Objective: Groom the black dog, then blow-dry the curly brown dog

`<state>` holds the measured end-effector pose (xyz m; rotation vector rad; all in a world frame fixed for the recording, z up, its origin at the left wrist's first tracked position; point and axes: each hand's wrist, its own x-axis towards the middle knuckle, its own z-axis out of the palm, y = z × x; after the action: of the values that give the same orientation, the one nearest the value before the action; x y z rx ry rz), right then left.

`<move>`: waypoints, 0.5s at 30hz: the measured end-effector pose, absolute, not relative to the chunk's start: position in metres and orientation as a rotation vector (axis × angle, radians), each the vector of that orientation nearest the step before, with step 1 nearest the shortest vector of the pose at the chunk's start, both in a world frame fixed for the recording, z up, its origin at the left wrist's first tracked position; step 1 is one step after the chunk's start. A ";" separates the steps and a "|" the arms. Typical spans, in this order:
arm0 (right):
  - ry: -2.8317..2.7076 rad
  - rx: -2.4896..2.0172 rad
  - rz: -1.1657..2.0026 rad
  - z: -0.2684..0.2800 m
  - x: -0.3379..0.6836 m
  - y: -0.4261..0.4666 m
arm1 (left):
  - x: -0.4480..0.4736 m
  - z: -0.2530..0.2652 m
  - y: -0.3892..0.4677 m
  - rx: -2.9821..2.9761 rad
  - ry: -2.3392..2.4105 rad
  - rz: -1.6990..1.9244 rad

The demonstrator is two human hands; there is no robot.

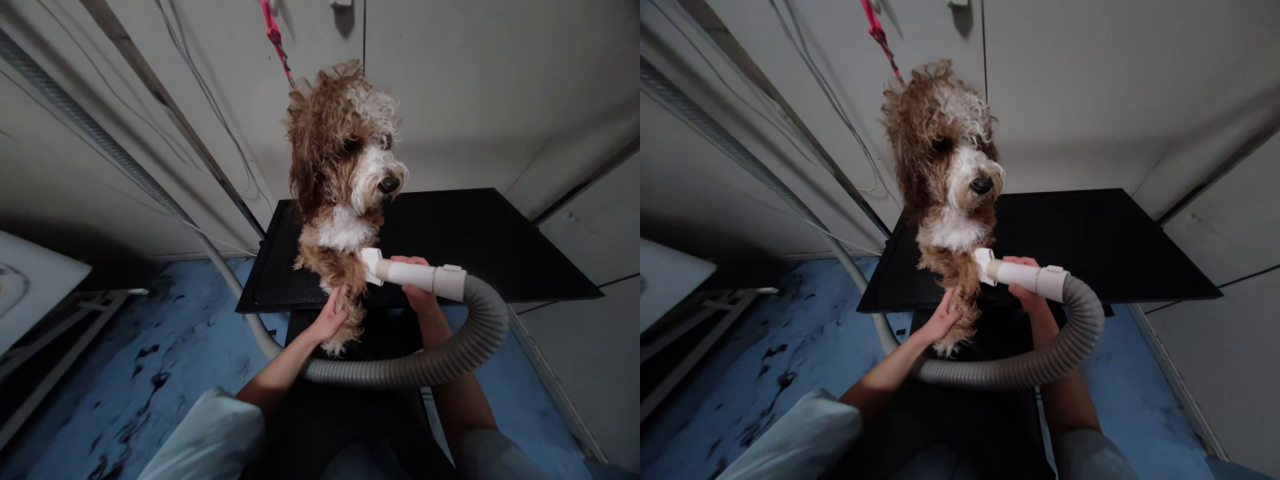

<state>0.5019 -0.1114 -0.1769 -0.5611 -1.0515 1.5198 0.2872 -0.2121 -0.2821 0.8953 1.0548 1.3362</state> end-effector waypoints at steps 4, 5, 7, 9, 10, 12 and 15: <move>-1.273 -0.552 1.715 -0.166 0.512 -0.111 | 0.276 -0.273 -0.223 0.808 0.900 1.292; -1.262 -0.538 1.632 -0.164 0.514 -0.113 | 0.274 -0.272 -0.226 0.777 0.876 1.275; -1.210 -0.545 1.488 -0.160 0.515 -0.119 | 0.270 -0.274 -0.232 0.715 0.853 1.247; -1.251 -0.581 1.584 -0.158 0.514 -0.128 | 0.266 -0.277 -0.237 0.646 0.839 1.240; -1.313 -0.591 1.687 -0.159 0.513 -0.131 | 0.264 -0.278 -0.238 0.609 0.832 1.244; -1.402 -0.551 1.756 -0.160 0.513 -0.132 | 0.260 -0.279 -0.240 0.545 0.822 1.254; -1.323 -0.456 1.446 -0.164 0.515 -0.119 | 0.259 -0.281 -0.239 0.479 0.822 1.236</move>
<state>0.5148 -0.1194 -0.1640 -0.4561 -1.3232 1.4457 0.2587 -0.2385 -0.2814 0.4795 0.8223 1.2356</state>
